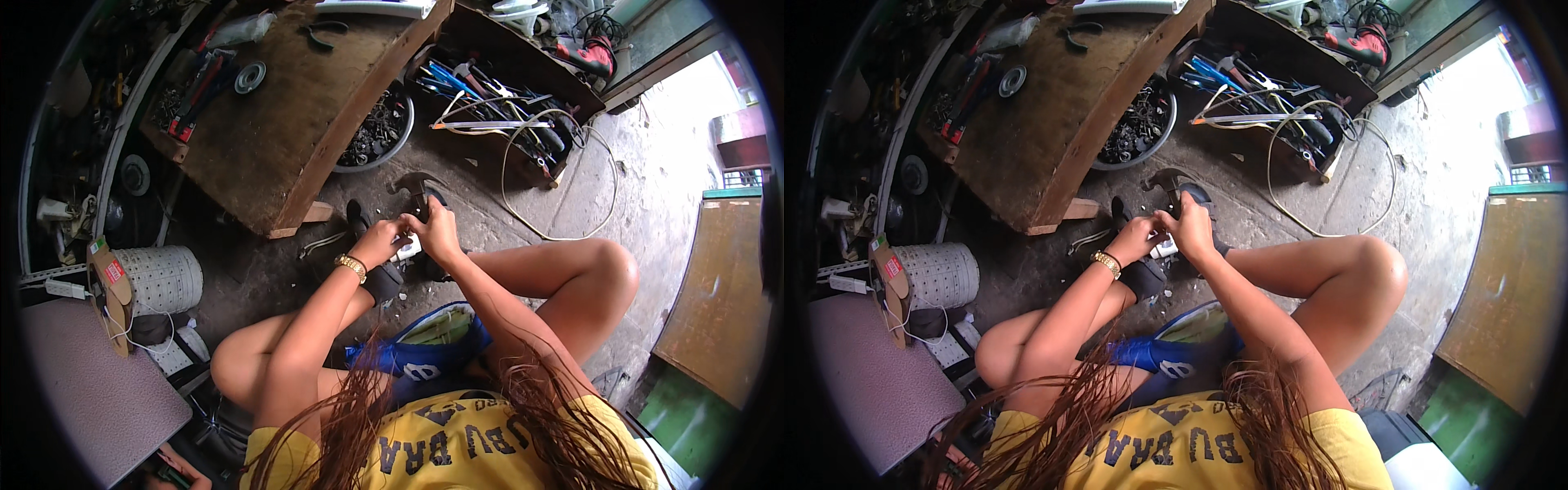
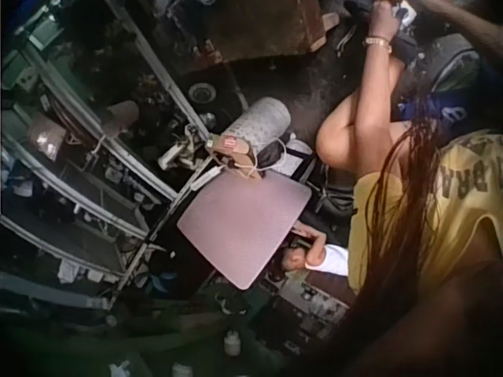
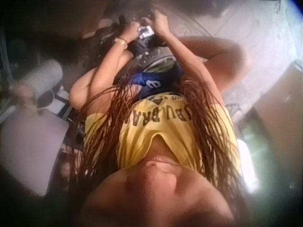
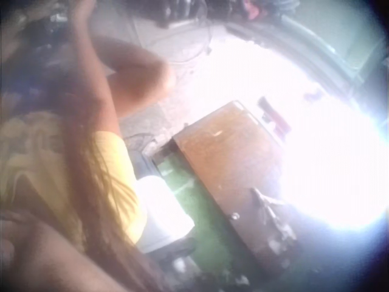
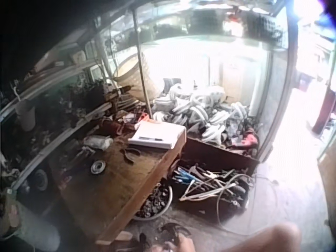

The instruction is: The person uses a hammer to tap and secure components of a white plastic appliance part while sitting.

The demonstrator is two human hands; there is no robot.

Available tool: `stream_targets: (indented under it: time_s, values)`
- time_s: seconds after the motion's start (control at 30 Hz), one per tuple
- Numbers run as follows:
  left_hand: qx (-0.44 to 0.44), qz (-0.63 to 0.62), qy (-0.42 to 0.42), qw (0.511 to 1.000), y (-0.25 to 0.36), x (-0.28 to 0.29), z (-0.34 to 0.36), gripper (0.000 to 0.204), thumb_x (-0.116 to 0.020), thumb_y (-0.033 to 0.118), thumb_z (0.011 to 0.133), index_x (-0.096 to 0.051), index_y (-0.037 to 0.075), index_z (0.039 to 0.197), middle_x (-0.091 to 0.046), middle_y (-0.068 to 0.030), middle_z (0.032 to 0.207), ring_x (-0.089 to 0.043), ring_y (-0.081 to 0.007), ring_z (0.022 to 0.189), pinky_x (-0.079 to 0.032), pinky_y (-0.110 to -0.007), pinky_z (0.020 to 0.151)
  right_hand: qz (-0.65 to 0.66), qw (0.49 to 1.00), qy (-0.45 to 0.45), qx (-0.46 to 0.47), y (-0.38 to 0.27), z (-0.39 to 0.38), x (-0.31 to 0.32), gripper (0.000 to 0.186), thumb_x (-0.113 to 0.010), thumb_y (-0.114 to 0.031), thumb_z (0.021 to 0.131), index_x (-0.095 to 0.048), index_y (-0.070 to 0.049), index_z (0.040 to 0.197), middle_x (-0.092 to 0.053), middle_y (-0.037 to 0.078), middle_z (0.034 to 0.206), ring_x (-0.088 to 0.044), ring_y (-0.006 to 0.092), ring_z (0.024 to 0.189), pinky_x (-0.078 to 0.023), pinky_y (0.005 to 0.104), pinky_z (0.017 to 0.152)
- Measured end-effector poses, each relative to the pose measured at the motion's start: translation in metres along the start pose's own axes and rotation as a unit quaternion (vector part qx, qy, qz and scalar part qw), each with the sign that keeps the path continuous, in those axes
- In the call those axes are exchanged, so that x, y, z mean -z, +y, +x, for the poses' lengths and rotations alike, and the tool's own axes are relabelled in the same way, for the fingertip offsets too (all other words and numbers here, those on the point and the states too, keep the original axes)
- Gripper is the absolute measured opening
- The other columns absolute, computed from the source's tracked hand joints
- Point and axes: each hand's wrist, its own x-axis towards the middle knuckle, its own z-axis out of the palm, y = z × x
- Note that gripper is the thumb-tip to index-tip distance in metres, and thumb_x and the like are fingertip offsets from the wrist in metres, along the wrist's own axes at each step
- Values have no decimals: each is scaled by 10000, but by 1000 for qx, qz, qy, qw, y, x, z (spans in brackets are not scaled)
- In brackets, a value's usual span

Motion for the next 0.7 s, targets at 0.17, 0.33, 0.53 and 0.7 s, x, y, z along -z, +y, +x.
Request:
stream_targets:
  time_s: [0.17,0.33,0.53,0.7]
  values:
    - [-24,9,-33,999,4,4,12,154,-667,89,874,-703,19,1007,-716,-164,967,-692,-333,897,-541,-398,774,32,998,49,-18,7,-9,2,422,-822,-269,760,-554,40,867,-636,246,736,-639,394,677,-489,442,636]
    - [-3,0,-10,1000,2,12,19,129,-673,77,862,-669,27,981,-710,-164,920,-692,-329,895,-532,-390,762,113,992,-11,-56,-2,9,30,352,-740,-281,861,-581,33,871,-665,193,682,-686,328,660,-514,402,625]
    - [31,-28,6,999,-3,11,22,107,-667,63,858,-604,21,934,-695,-165,884,-683,-350,883,-527,-391,738,105,993,37,23,-27,28,70,233,-657,-198,932,-579,22,922,-668,92,655,-547,114,450,-417,305,425]
    - [11,37,-13,999,-4,2,25,110,-650,53,852,-592,34,943,-693,-160,909,-660,-381,902,-524,-421,746,23,999,-32,17,-18,24,74,273,-614,-242,960,-556,18,900,-638,164,641,-591,206,488,-460,356,482]
